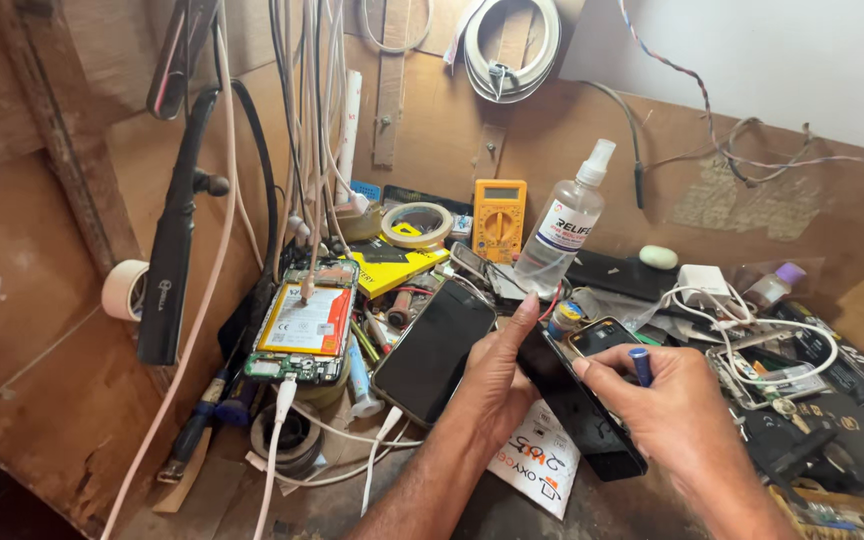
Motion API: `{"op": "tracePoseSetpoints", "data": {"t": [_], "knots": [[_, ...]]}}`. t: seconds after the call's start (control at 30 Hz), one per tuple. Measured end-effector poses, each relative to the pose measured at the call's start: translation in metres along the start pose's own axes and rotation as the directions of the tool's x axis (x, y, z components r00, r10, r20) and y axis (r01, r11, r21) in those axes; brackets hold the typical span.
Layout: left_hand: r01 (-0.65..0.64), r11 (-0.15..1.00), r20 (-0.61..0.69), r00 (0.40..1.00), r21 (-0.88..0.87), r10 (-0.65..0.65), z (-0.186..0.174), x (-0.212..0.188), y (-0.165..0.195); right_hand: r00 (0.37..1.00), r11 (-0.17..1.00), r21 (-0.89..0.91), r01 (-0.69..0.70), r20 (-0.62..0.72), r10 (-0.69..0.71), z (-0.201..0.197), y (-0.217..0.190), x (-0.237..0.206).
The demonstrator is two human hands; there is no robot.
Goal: The person uses a small screwdriver to remove screws from the back of a disassembled smartphone. They then use a prying tool to lift and separate the back cover from the phone body. The person continues to manipulate the phone and its components on a cluttered workbench.
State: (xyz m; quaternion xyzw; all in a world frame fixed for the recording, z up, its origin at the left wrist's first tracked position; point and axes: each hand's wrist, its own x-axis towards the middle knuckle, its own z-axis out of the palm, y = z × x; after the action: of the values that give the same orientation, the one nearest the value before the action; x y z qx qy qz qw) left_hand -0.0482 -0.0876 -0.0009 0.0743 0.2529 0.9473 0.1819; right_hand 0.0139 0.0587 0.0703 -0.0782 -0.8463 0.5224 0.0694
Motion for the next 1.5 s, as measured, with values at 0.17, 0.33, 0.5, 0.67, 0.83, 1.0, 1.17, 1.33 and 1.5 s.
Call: {"op": "tracePoseSetpoints", "data": {"t": [0.17,0.33,0.5,0.67,0.83,1.0,1.17,1.33,1.5], "knots": [[-0.002,1.000,-0.022,1.000,-0.008,0.002,0.001,0.000,-0.001,0.997,0.995,0.064,-0.078,0.028,0.076,-0.006,0.004,0.000],[0.015,1.000,-0.033,0.999,0.021,-0.015,0.000,0.001,0.000,0.996,0.994,0.070,-0.084,0.017,0.083,-0.006,0.003,0.002],[-0.003,1.000,-0.021,1.000,0.002,0.003,0.000,0.001,-0.001,0.996,0.994,0.069,-0.089,0.023,0.088,-0.006,0.003,0.003],[0.004,1.000,-0.030,1.000,0.022,-0.004,0.001,0.001,-0.001,0.997,0.996,0.050,-0.078,0.015,0.077,-0.006,0.002,0.002],[0.004,1.000,-0.036,0.999,0.013,-0.003,0.001,0.002,-0.001,0.996,0.996,0.038,-0.087,0.007,0.087,-0.005,-0.002,0.000],[-0.011,1.000,-0.029,1.000,0.016,0.012,-0.001,0.002,-0.002,0.994,0.994,0.033,-0.105,0.004,0.105,-0.005,-0.006,0.000],[0.013,0.999,-0.057,0.998,0.040,-0.010,-0.001,0.001,-0.004,0.994,0.994,0.017,-0.109,0.010,0.109,-0.006,-0.007,0.001],[-0.002,1.000,-0.018,1.000,-0.005,0.002,0.000,0.005,-0.004,0.995,0.994,0.034,-0.101,0.024,0.100,-0.007,-0.006,0.000],[0.011,1.000,-0.068,0.998,0.028,-0.009,-0.002,0.004,-0.005,0.992,0.992,0.005,-0.125,0.002,0.125,-0.007,-0.006,0.001]]}}
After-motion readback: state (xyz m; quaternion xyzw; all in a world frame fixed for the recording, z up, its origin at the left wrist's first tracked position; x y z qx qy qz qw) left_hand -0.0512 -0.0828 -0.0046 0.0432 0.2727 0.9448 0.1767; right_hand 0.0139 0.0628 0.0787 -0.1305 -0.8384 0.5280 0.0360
